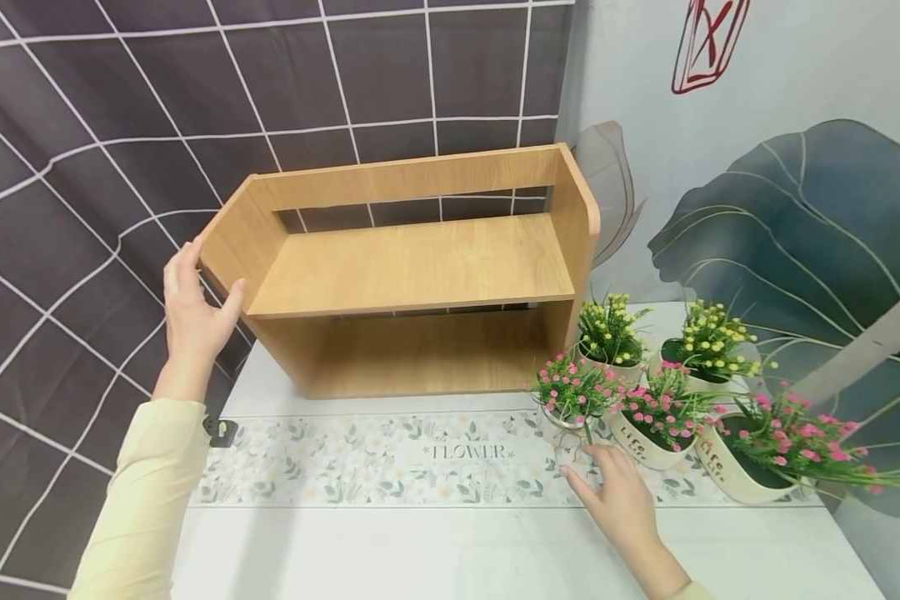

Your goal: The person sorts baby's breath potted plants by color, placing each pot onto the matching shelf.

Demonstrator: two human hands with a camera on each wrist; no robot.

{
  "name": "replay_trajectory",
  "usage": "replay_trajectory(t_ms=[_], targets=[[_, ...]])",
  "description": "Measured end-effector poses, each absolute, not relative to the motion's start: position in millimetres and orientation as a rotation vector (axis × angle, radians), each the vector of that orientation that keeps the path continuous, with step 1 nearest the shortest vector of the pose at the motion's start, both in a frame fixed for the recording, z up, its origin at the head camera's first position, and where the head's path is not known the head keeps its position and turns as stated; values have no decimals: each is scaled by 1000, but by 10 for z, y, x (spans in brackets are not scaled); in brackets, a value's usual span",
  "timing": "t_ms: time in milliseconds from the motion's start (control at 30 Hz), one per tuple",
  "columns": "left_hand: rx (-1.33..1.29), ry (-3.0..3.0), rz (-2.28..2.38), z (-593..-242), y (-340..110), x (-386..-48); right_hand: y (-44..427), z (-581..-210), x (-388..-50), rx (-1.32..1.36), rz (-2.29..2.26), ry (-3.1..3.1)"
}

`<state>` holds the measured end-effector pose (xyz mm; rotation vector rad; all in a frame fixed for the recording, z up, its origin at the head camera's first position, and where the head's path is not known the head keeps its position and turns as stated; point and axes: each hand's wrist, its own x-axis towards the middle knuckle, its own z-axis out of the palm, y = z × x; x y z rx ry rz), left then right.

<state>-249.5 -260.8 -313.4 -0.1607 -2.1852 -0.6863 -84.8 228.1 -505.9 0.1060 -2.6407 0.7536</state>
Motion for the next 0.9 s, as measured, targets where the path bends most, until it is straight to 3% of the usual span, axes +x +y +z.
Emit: replay_trajectory(t_ms=[467,900], targets=[[12,-2191,-995,-3105,-2602,-2576,2257,-5473,-981,-167,1157,-2460],[56,-2208,-1001,-3168,-2652,-2649,2303,-5562,-1231,-372,1585,-2403]])
